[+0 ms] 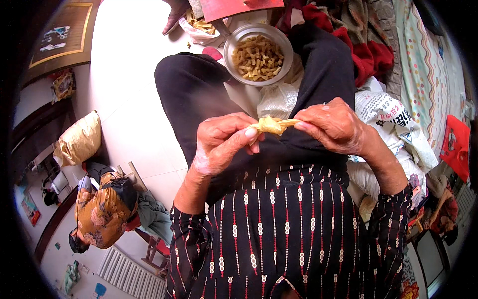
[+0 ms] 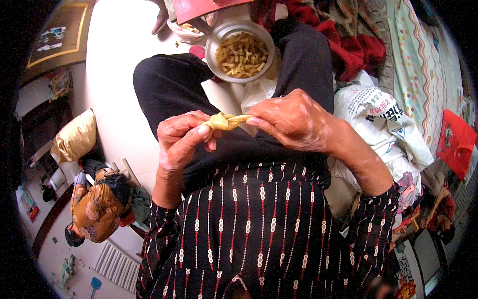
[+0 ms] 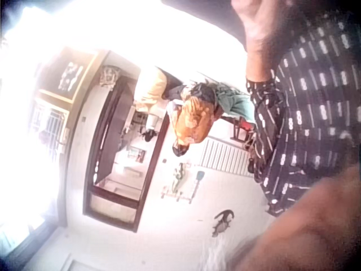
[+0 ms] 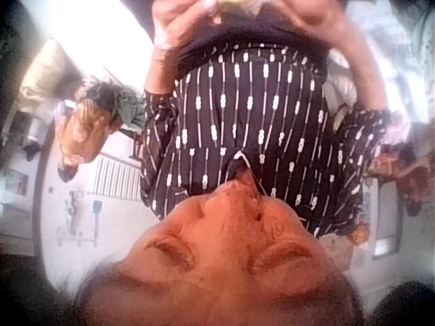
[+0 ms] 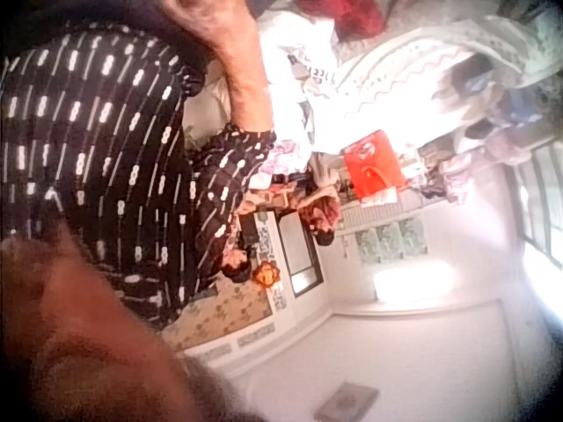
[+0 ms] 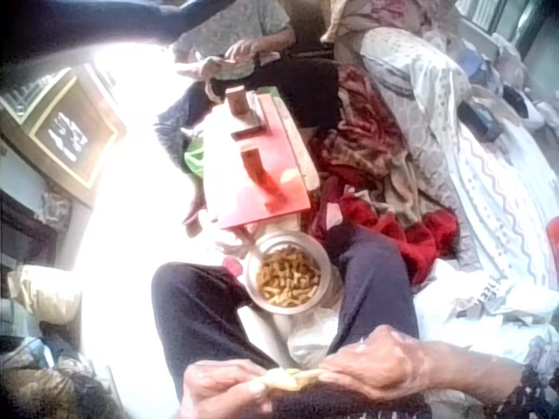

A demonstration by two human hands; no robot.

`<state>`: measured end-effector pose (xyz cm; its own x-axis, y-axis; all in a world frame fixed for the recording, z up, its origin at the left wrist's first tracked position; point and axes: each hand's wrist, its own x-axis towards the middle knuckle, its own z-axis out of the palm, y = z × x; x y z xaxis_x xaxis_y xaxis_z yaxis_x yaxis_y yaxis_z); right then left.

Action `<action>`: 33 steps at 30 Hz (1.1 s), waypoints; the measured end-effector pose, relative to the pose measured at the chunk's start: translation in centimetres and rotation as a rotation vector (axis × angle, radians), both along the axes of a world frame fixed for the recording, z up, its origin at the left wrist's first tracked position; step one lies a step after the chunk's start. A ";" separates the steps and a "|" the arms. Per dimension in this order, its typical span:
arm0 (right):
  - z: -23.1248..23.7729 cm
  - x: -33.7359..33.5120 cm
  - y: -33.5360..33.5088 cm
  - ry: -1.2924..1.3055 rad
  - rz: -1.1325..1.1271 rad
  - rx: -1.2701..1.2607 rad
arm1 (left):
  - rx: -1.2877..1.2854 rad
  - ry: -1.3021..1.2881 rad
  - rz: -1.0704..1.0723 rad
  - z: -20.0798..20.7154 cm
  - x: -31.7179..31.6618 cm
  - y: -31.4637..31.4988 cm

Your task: The person ties thin yellow strips of food into knots by hand and places them into a bowl.

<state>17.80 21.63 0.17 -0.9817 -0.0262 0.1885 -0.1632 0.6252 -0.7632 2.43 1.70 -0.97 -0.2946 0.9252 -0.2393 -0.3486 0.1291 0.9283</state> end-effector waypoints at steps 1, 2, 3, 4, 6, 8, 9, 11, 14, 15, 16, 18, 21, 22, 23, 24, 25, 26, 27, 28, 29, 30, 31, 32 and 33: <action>0.1 0.2 0.1 0.015 -0.003 0.002 | 0.002 0.035 -0.030 0.1 -0.2 -0.1; 0.1 0.3 0.1 0.014 -0.003 0.009 | 0.016 0.057 -0.034 0.1 -0.2 0.0; 0.0 0.3 0.1 0.020 -0.002 0.001 | 0.019 0.086 -0.032 0.0 -0.2 0.0; 0.0 0.3 0.1 0.025 -0.001 -0.006 | 0.023 0.115 -0.031 0.0 -0.3 0.1; 0.0 0.1 0.1 0.028 -0.006 -0.028 | 0.027 0.192 -0.061 -0.3 -0.7 0.2; 0.1 -0.3 0.0 0.024 -0.009 -0.065 | 0.020 0.289 -0.117 -0.4 -1.4 0.2; 0.0 -0.3 0.1 0.028 -0.009 -0.076 | 0.032 0.302 -0.122 -0.5 -1.6 0.2; -0.2 -0.3 0.0 0.035 -0.011 -0.094 | 0.060 0.327 -0.132 -1.0 -2.0 0.1; -0.3 -0.2 0.0 -0.018 0.025 -0.086 | 0.081 0.502 -0.180 -0.7 -2.6 0.6; -0.3 -0.2 -0.1 -0.009 0.025 -0.083 | 0.097 0.587 -0.182 -0.5 -2.7 1.0; -0.3 -0.2 -0.2 0.000 0.025 -0.079 | 0.115 0.699 -0.205 -0.6 -2.7 1.3; -0.2 -0.3 -0.4 0.005 0.029 -0.079 | 0.111 0.928 -0.261 0.7 -2.5 2.1; 0.1 -0.4 -0.4 -0.011 0.039 -0.078 | 0.109 1.049 -0.310 2.2 -1.7 3.3; 0.2 -0.4 -0.3 -0.015 0.044 -0.081 | 0.138 1.059 -0.330 2.2 -1.7 3.7; 0.2 -0.4 -0.3 -0.019 0.051 -0.084 | 0.166 1.068 -0.348 2.1 -1.6 4.0; 0.2 -0.4 -0.3 -0.019 0.053 -0.091 | 0.172 1.030 -0.350 2.0 -1.3 4.2; 0.2 -0.4 -0.2 -0.019 0.056 -0.098 | 0.189 0.999 -0.366 1.6 -1.3 4.4; 0.3 -0.3 -0.2 -0.021 0.056 -0.103 | 0.210 0.965 -0.383 1.2 -1.4 4.6; 0.3 -0.2 -0.1 -0.021 0.060 -0.105 | 0.231 0.932 -0.399 1.0 -1.3 4.7; 0.4 -0.1 0.0 -0.021 0.064 -0.106 | 0.229 0.871 -0.373 1.2 -1.1 4.7; 0.3 0.0 0.0 -0.017 0.069 -0.110 | 0.231 0.833 -0.377 1.0 -1.0 4.8; 0.3 0.2 0.0 -0.010 0.068 -0.103 | 0.233 0.795 -0.381 0.8 -0.8 4.7; 0.4 0.2 0.1 -0.002 0.067 -0.096 | 0.236 0.757 -0.385 0.7 -0.7 4.7; 0.6 0.3 0.1 0.002 0.064 -0.089 | 0.240 0.688 -0.359 0.7 -0.6 4.7; 0.7 0.3 0.1 0.011 0.065 -0.097 | 0.243 0.619 -0.334 0.8 -0.3 4.7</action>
